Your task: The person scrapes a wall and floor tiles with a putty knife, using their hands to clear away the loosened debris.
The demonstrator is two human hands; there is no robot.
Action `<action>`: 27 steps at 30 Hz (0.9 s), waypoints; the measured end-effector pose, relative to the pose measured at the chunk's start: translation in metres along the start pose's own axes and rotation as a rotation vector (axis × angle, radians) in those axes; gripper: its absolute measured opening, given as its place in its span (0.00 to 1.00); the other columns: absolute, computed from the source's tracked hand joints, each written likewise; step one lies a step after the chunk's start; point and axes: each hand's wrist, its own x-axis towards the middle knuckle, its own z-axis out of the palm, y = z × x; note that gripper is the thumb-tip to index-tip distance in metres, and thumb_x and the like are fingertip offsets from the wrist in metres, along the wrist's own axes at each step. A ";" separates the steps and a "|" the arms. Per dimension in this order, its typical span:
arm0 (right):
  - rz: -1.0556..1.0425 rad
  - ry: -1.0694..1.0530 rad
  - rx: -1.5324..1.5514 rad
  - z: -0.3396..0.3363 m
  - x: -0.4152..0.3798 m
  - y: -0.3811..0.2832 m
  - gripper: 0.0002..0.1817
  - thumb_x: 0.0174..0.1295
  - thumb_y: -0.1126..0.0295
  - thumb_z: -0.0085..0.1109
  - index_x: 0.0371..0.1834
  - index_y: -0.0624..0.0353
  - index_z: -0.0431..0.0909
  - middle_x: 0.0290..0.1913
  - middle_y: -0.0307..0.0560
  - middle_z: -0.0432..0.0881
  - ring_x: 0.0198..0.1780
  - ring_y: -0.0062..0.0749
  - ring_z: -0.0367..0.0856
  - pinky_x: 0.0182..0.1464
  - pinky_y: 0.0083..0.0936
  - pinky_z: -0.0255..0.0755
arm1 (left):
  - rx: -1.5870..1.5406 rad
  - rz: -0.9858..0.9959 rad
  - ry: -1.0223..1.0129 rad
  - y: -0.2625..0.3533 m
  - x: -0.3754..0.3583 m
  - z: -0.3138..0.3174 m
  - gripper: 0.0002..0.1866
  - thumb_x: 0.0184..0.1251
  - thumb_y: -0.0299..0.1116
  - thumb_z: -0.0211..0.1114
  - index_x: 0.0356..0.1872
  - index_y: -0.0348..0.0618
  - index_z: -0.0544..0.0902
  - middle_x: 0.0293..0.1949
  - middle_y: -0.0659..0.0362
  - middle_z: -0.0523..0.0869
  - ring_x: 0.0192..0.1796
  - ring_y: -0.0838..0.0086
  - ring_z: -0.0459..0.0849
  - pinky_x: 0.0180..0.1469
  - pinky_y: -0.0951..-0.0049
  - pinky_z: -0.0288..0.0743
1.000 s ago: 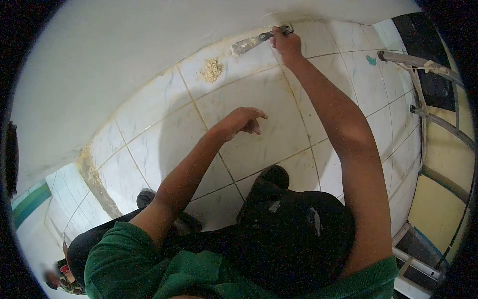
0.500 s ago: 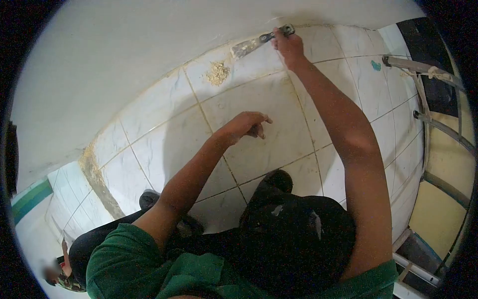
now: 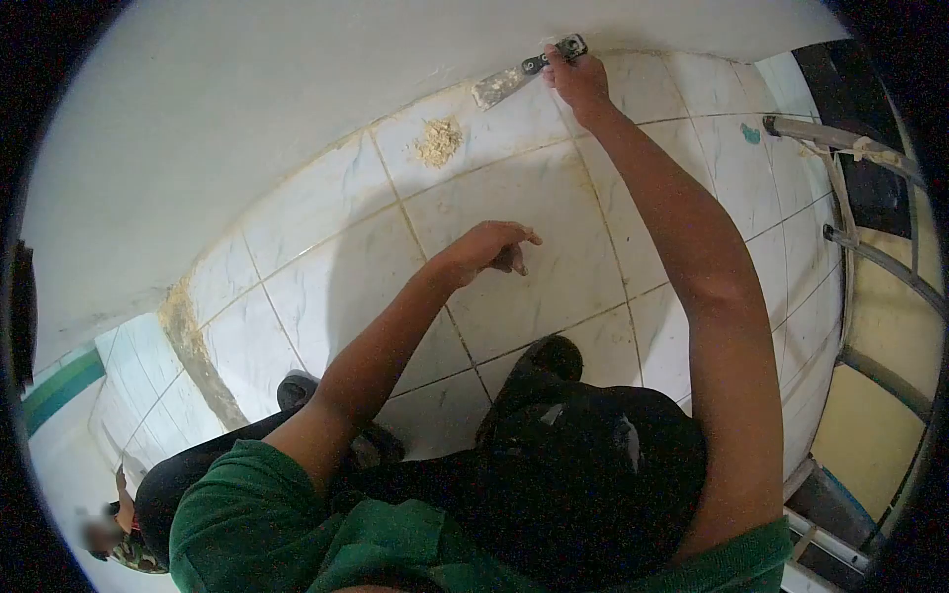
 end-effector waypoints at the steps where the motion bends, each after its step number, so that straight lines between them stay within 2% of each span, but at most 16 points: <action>1: 0.011 0.008 -0.026 -0.001 0.002 0.000 0.16 0.58 0.59 0.59 0.29 0.64 0.76 0.24 0.43 0.78 0.25 0.21 0.75 0.30 0.17 0.72 | -0.004 -0.002 -0.004 -0.001 0.001 -0.001 0.16 0.66 0.44 0.51 0.40 0.42 0.79 0.20 0.60 0.79 0.25 0.78 0.78 0.31 0.78 0.68; 7: 0.047 -0.071 0.050 0.020 -0.003 0.004 0.17 0.58 0.58 0.58 0.30 0.65 0.77 0.24 0.42 0.79 0.25 0.21 0.76 0.30 0.18 0.73 | -0.002 0.012 -0.017 -0.003 0.002 0.000 0.16 0.66 0.44 0.51 0.40 0.42 0.79 0.20 0.60 0.79 0.25 0.78 0.78 0.30 0.78 0.68; 10: -0.051 0.016 0.055 0.004 0.000 -0.004 0.17 0.58 0.59 0.58 0.26 0.65 0.77 0.23 0.44 0.80 0.24 0.24 0.79 0.29 0.20 0.74 | -0.016 0.010 -0.013 -0.001 0.002 0.000 0.16 0.66 0.43 0.51 0.40 0.42 0.79 0.19 0.61 0.79 0.25 0.78 0.78 0.30 0.78 0.68; 13: -0.045 0.034 -0.018 -0.008 0.011 0.006 0.16 0.58 0.59 0.58 0.28 0.63 0.77 0.23 0.43 0.80 0.24 0.23 0.79 0.29 0.20 0.74 | -0.024 -0.017 0.020 0.004 -0.003 -0.001 0.15 0.66 0.43 0.51 0.39 0.43 0.79 0.19 0.61 0.78 0.25 0.78 0.79 0.31 0.78 0.68; 16: -0.062 -0.007 -0.121 0.005 0.010 0.015 0.15 0.58 0.60 0.58 0.29 0.63 0.78 0.24 0.43 0.80 0.24 0.23 0.79 0.29 0.19 0.74 | -0.036 0.007 0.022 0.007 -0.003 -0.004 0.15 0.66 0.43 0.51 0.39 0.43 0.79 0.19 0.61 0.78 0.25 0.78 0.79 0.31 0.78 0.68; 19: -0.025 -0.087 -0.037 0.032 -0.005 0.006 0.15 0.58 0.60 0.58 0.30 0.64 0.78 0.24 0.43 0.81 0.25 0.23 0.80 0.30 0.19 0.74 | -0.058 0.022 0.018 0.011 0.001 -0.004 0.15 0.66 0.42 0.51 0.39 0.43 0.79 0.19 0.61 0.78 0.24 0.78 0.79 0.31 0.78 0.67; 23: -0.029 -0.095 0.032 0.030 0.000 0.007 0.15 0.58 0.61 0.58 0.29 0.64 0.78 0.24 0.44 0.81 0.25 0.23 0.80 0.30 0.19 0.74 | -0.051 0.049 0.029 0.019 -0.005 0.000 0.15 0.66 0.42 0.51 0.39 0.42 0.79 0.18 0.61 0.78 0.24 0.78 0.78 0.31 0.78 0.67; 27: -0.058 0.009 -0.002 -0.002 0.003 0.003 0.15 0.59 0.61 0.57 0.27 0.64 0.78 0.23 0.43 0.81 0.25 0.22 0.80 0.31 0.18 0.73 | -0.066 0.040 0.020 0.012 -0.005 -0.006 0.15 0.66 0.42 0.51 0.39 0.42 0.79 0.18 0.61 0.78 0.24 0.78 0.78 0.30 0.78 0.67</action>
